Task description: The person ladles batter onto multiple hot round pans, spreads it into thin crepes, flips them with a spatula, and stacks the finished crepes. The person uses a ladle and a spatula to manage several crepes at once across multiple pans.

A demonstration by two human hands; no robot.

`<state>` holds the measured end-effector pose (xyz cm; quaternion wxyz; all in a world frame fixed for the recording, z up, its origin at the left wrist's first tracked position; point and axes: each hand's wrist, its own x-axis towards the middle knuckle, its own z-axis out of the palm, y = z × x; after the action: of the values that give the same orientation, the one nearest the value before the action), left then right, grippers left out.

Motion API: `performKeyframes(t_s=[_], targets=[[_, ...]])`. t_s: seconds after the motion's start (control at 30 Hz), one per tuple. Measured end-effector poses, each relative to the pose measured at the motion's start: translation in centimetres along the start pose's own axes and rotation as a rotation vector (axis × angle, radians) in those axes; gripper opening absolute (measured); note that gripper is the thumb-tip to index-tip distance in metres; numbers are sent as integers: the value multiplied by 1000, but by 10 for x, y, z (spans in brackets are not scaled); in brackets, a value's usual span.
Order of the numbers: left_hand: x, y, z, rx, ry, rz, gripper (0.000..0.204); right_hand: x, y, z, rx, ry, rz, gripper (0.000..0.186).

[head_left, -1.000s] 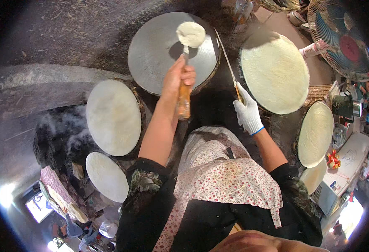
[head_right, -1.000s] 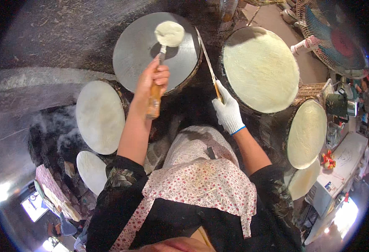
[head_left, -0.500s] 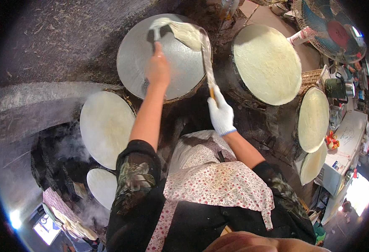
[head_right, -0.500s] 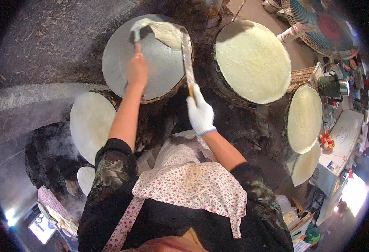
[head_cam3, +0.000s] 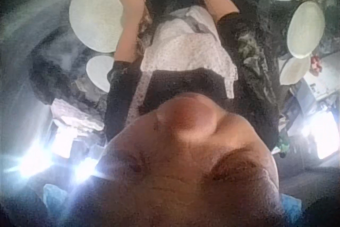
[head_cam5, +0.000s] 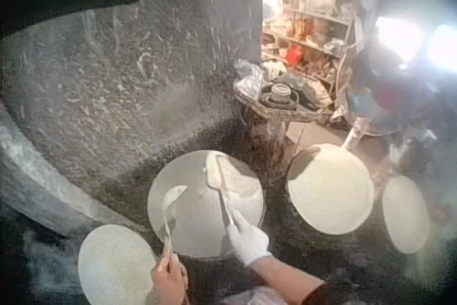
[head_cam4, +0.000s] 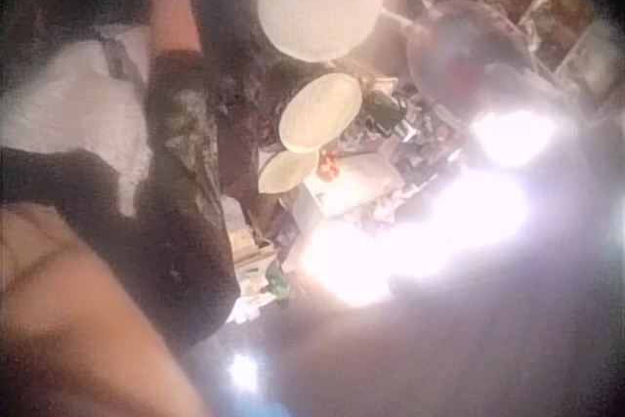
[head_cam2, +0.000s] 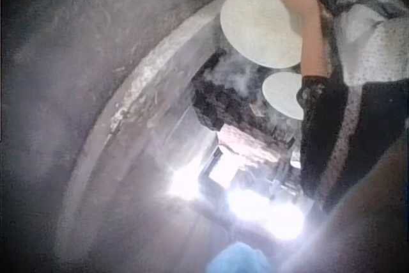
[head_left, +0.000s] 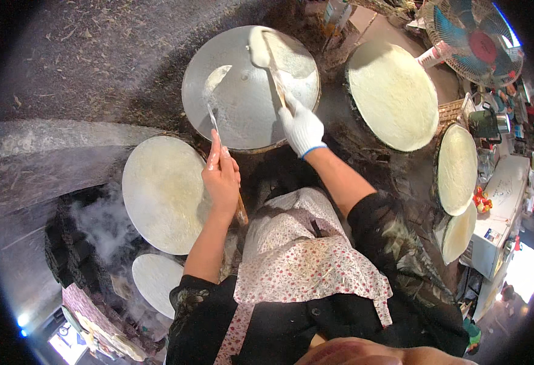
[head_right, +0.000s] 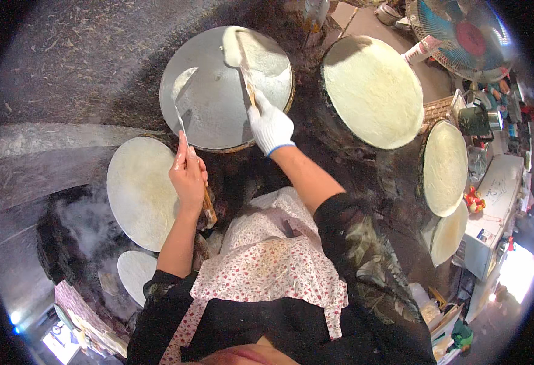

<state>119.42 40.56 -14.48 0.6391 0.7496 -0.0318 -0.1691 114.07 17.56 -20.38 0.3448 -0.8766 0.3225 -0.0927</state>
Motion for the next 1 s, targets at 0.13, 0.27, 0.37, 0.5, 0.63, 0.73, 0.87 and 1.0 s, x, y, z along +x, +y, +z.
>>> performKeyframes(t_s=[0.13,0.27,0.37,0.5,0.63,0.73,0.87,1.0], targets=[[-27,9,-21,21,-12,-39,50,5,6,-3,144,146,203,52],[-40,4,-29,-32,-23,-19,50,15,-7,3,-35,-114,140,41],[-47,-1,-31,-83,-26,-12,49,28,-9,5,-176,24,-129,35],[-59,0,-41,-92,-5,8,49,31,2,-10,-17,40,205,45],[-67,2,-43,-65,44,23,51,40,-13,0,-232,-182,-24,43],[-72,2,-39,-77,36,35,51,49,-10,2,-280,66,-323,35],[-81,4,-35,-85,66,127,51,55,-7,-6,-227,-56,-53,33],[-85,6,-22,-34,93,73,50,63,-16,0,-261,-189,-237,35]])
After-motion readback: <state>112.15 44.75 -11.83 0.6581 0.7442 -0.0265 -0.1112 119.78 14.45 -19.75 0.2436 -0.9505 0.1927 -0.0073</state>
